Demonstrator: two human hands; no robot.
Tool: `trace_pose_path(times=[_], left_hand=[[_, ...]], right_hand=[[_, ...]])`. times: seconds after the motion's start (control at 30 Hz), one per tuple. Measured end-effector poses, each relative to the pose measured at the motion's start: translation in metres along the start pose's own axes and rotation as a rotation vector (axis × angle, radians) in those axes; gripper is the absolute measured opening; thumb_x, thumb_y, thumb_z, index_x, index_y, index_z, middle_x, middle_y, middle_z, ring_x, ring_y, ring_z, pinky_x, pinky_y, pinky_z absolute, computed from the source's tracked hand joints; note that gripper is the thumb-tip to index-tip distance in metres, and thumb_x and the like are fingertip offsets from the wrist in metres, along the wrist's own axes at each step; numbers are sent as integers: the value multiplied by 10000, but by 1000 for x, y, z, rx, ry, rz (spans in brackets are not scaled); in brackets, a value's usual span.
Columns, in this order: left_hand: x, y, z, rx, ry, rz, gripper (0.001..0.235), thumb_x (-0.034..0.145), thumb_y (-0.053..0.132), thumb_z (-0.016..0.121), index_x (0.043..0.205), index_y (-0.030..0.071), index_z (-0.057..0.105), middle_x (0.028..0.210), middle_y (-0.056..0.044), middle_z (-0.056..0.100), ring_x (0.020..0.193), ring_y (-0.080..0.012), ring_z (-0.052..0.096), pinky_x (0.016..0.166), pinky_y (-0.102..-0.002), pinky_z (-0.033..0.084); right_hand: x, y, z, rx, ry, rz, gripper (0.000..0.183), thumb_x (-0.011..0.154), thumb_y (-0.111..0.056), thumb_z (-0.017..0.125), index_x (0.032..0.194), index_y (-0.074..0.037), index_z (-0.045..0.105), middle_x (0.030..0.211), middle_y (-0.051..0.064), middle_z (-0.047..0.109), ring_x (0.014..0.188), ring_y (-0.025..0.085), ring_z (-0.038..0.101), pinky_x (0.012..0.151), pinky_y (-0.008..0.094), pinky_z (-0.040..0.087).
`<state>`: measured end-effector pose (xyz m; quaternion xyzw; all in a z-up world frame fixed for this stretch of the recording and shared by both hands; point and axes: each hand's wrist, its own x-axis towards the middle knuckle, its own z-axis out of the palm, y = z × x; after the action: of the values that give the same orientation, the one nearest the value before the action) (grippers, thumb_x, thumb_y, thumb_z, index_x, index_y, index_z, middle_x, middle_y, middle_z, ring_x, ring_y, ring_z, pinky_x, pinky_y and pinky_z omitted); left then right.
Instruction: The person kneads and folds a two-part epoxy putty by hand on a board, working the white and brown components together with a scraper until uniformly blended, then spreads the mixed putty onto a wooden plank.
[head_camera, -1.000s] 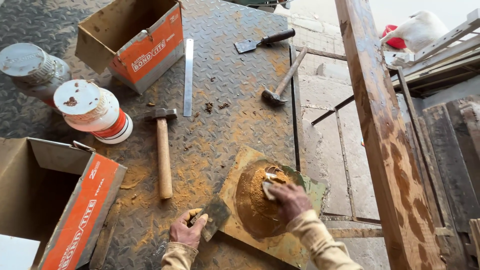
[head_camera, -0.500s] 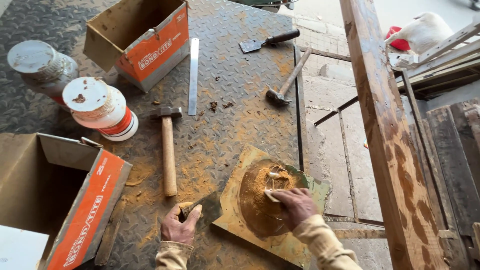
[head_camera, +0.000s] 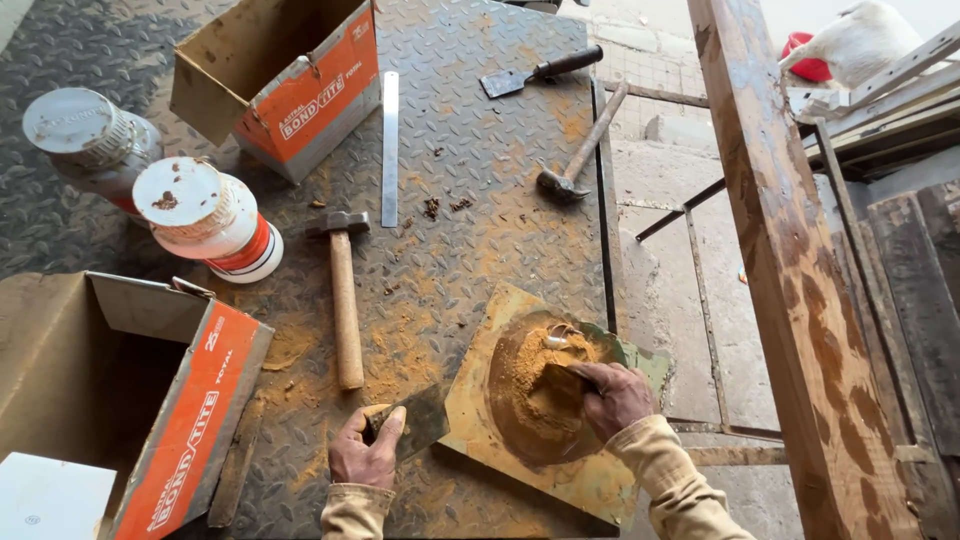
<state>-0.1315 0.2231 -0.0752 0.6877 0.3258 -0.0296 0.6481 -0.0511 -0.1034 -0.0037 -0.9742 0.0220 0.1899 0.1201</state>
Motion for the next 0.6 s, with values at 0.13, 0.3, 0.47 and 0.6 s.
trace_pose_path(times=[0.13,0.3,0.47,0.6], left_hand=[[1,-10,1,13,3,-5,264,844,246,786,965,12,765,782,-86,752,674,-174,653,645,-317,538],[5,-13,6,-3,31,-30,263,838,247,791,980,27,764,776,-72,752,660,-169,647,635,-314,532],[-2,-1,8,66,6,-41,271,842,265,789,978,32,769,783,-79,754,680,-181,661,662,-327,542],[-2,2,8,186,19,-109,283,857,296,780,981,41,769,782,-104,741,689,-220,669,666,-367,554]], right_hand=[[-18,11,49,-143,245,-211,324,891,-223,652,1209,-235,716,1092,45,779,911,200,708,893,376,517],[-34,-5,24,-196,180,-268,311,944,-181,572,1224,-249,691,1161,17,762,983,152,705,916,328,465],[-6,4,29,-122,238,-227,297,952,-195,574,1207,-263,710,1162,-11,769,1011,154,699,923,321,439],[-16,9,54,-142,284,-359,287,924,-241,626,1196,-246,719,1174,15,758,990,176,695,887,349,434]])
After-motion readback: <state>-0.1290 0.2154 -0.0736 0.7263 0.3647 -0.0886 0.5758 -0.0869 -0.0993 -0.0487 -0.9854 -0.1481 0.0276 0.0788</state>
